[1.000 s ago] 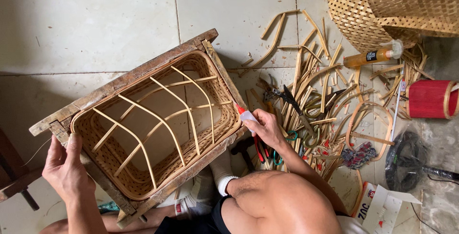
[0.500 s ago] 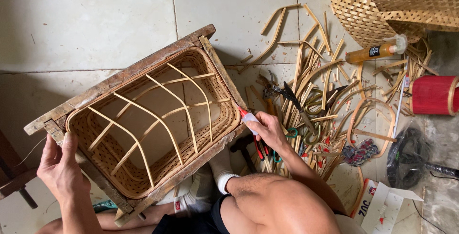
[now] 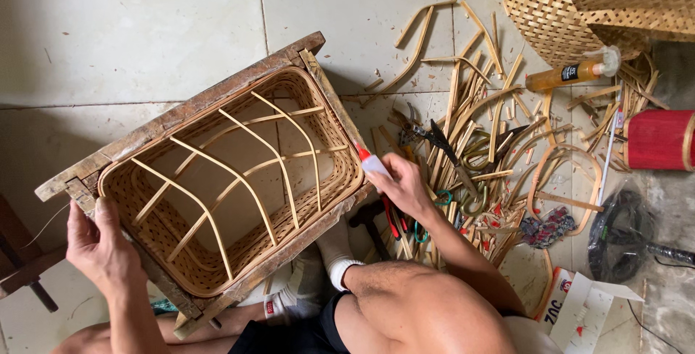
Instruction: The person assembles a rectangular basket frame by inserting curved bamboo strips into a wooden mold. They apply glue to the joints, use a hammer to tap the strips into place, and use pliers to adjust and secure the frame.
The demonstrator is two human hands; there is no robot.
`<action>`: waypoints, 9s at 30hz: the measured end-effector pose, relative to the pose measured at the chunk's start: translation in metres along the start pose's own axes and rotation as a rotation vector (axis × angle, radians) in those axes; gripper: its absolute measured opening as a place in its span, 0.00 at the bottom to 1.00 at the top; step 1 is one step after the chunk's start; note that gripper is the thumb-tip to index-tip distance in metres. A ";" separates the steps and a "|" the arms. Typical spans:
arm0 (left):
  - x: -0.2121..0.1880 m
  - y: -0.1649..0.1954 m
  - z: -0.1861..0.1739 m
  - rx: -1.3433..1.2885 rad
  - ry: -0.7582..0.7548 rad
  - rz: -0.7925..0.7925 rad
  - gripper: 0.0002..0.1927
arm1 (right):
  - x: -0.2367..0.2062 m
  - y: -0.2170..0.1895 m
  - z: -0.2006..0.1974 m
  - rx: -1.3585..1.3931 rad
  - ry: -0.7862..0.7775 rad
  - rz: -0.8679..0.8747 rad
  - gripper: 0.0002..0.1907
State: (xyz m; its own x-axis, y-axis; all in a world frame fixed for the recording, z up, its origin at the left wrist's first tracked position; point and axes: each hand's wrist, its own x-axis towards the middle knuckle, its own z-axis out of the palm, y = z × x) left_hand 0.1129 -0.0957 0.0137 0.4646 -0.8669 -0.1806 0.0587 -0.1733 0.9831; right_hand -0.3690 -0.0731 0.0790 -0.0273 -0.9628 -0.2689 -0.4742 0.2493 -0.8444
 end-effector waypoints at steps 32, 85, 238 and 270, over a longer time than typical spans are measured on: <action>-0.116 0.022 0.000 0.449 0.007 -0.094 0.39 | 0.081 -0.146 0.069 -0.502 -0.266 -0.770 0.27; -0.055 0.014 -0.042 -0.041 0.140 -0.308 0.23 | 0.215 -0.276 0.281 -0.837 -0.499 -1.792 0.13; -0.030 0.008 0.011 -0.036 0.135 -0.035 0.22 | 0.249 -0.259 0.247 -0.888 -0.321 -1.796 0.12; -0.033 0.010 0.014 -0.009 0.170 -0.019 0.21 | 0.284 -0.285 0.229 -0.943 -0.276 -1.746 0.13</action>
State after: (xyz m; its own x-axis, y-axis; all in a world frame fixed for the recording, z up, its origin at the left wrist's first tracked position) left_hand 0.0858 -0.0755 0.0288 0.6065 -0.7715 -0.1925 0.0767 -0.1842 0.9799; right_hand -0.0401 -0.3931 0.1370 0.9568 0.0009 0.2907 -0.0639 -0.9749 0.2134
